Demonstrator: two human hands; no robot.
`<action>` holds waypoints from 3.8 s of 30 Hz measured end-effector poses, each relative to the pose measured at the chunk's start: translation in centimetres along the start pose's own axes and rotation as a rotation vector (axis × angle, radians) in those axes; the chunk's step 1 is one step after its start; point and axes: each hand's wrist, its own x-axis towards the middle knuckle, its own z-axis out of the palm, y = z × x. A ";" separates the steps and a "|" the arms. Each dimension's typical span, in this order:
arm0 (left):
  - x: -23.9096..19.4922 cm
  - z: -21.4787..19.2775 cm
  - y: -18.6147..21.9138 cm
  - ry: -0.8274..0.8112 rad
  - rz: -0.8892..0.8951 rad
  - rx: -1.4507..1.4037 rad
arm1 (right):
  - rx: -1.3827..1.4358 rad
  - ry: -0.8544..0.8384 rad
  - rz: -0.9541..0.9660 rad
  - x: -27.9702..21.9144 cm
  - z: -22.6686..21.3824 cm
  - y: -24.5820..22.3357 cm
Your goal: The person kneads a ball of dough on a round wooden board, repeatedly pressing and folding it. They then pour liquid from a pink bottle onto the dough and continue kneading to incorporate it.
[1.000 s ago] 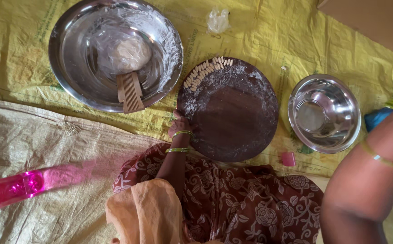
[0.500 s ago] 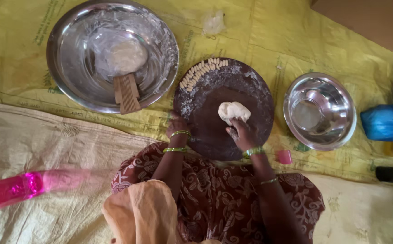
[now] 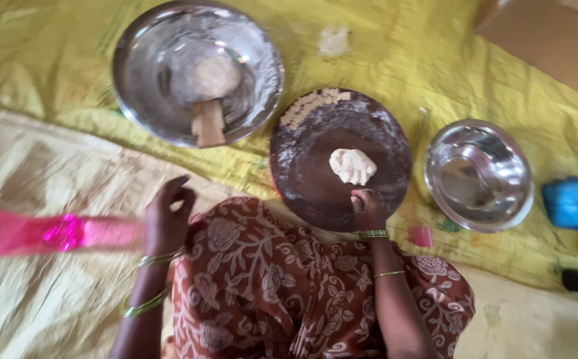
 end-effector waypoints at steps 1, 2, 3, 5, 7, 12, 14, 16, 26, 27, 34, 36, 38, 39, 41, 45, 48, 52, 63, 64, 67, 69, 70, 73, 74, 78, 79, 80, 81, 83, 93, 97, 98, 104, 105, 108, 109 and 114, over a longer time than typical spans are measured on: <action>-2.1 -1.5 -2.2 0.067 -0.070 0.041 | 0.048 0.014 0.015 0.1 0.9 0.4; -4.5 -2.7 -4.2 0.111 -0.146 0.002 | 0.097 0.026 0.031 0.1 1.8 0.8; -6.9 -3.6 -6.0 0.157 -0.220 -0.036 | 0.112 0.025 0.027 0.2 2.6 1.1; -11.6 -5.0 -8.9 0.316 -0.279 0.053 | 0.141 0.023 0.029 0.8 3.1 1.8; -14.6 -6.5 -11.4 0.504 -0.310 0.062 | 0.154 0.064 -0.129 1.3 2.8 2.3; -16.4 -10.6 -18.2 0.877 -0.364 -0.101 | 0.073 0.049 -0.072 1.0 2.2 1.2; -14.3 -12.1 -21.4 0.942 -0.501 -0.069 | 0.182 0.011 -0.021 0.6 1.8 0.6; -11.6 -13.4 -24.6 0.937 -0.279 0.126 | 0.162 0.008 -0.014 -0.3 0.3 0.6; -2.4 -16.0 -29.1 0.795 -0.249 0.052 | -0.028 0.217 -0.152 0.1 -1.0 -0.4; -2.1 -16.0 -29.0 0.788 -0.279 0.032 | -0.014 0.210 -0.054 1.1 -1.2 -0.7; -4.6 -16.9 -27.4 0.803 -0.391 -0.072 | -0.016 -0.043 -0.397 9.9 -1.2 -1.6; -4.8 -17.1 -27.3 0.798 -0.340 -0.054 | -0.097 -0.111 -0.447 11.9 -0.5 -1.6; -5.7 -16.6 -27.2 0.736 -0.212 0.083 | -0.178 -0.153 -0.348 12.4 0.2 -1.1; -6.3 -16.8 -27.1 0.749 -0.211 0.108 | -0.192 -0.122 -0.354 12.4 0.7 -0.7; -6.7 -16.1 -26.5 0.764 -0.210 0.143 | -0.224 -0.054 -0.369 12.7 1.5 -0.1; -5.6 -14.3 -23.9 0.820 -0.192 0.159 | -0.303 -0.005 -0.182 15.4 3.1 0.5; -5.7 -12.9 -20.0 0.828 -0.163 0.172 | -0.424 -0.088 0.000 16.2 3.7 1.0; -1.7 -9.0 -14.5 0.794 -0.080 0.126 | -0.568 -0.201 0.120 18.5 3.6 2.1; 8.3 4.8 4.2 0.254 0.219 -0.443 | -0.608 -0.161 0.001 15.2 3.6 0.2; 9.6 6.8 6.2 0.184 0.245 -0.532 | -0.592 -0.180 -0.002 15.4 3.3 0.1; 10.8 12.3 11.8 -0.011 0.311 -0.799 | -0.529 -0.163 -0.056 15.0 2.0 0.3; 10.9 15.2 14.4 -0.104 0.351 -0.956 | -0.376 -0.059 -0.018 15.0 1.6 0.4; 10.8 16.4 15.2 -0.127 0.371 -1.013 | -0.245 0.026 0.045 14.6 1.5 0.5; 9.1 18.2 15.9 -0.002 0.401 -0.831 | -0.085 0.163 -0.041 11.5 0.9 0.8; 8.8 18.7 15.9 0.060 0.402 -0.687 | -0.070 0.190 -0.112 10.8 0.6 1.0; 9.0 19.5 15.7 0.018 0.327 -0.407 | -0.102 -0.060 -0.094 11.4 0.2 0.8; 9.0 19.2 15.6 0.010 0.348 -0.383 | -0.113 -0.082 -0.122 12.0 0.5 0.4; 9.1 19.0 15.5 0.002 0.369 -0.360 | -0.124 -0.103 -0.150 12.6 0.7 0.0; 9.0 18.8 15.3 -0.001 0.347 -0.399 | -0.162 -0.118 -0.180 13.1 0.9 -0.3; 9.2 18.6 15.0 -0.017 0.315 -0.486 | -0.247 -0.133 -0.233 13.9 1.0 -0.6; 10.0 16.4 15.4 -0.023 0.267 -0.529 | -0.585 -0.644 -0.119 14.7 1.7 1.1; 9.5 16.2 15.1 -0.041 0.216 -0.568 | -0.644 -0.625 -0.355 16.0 2.6 0.3; 9.0 16.2 15.0 -0.052 0.187 -0.616 | -0.646 -0.582 -0.469 15.9 2.6 -0.2; 8.5 16.1 15.6 -0.014 0.293 -0.550 | -0.537 -0.552 0.207 15.4 2.0 -5.0; 8.5 15.8 15.8 -0.004 0.308 -0.546 | -0.601 -0.493 0.154 14.5 2.0 -5.7; 8.0 15.0 16.0 0.020 0.319 -0.546 | -0.785 -0.275 0.020 10.4 3.4 -6.9; 7.9 14.7 15.9 0.020 0.304 -0.551 | -0.837 -0.172 -0.006 9.1 4.6 -7.2; 7.8 14.4 15.6 0.071 0.339 -0.469 | -0.614 -0.063 -0.095 5.0 9.3 -6.8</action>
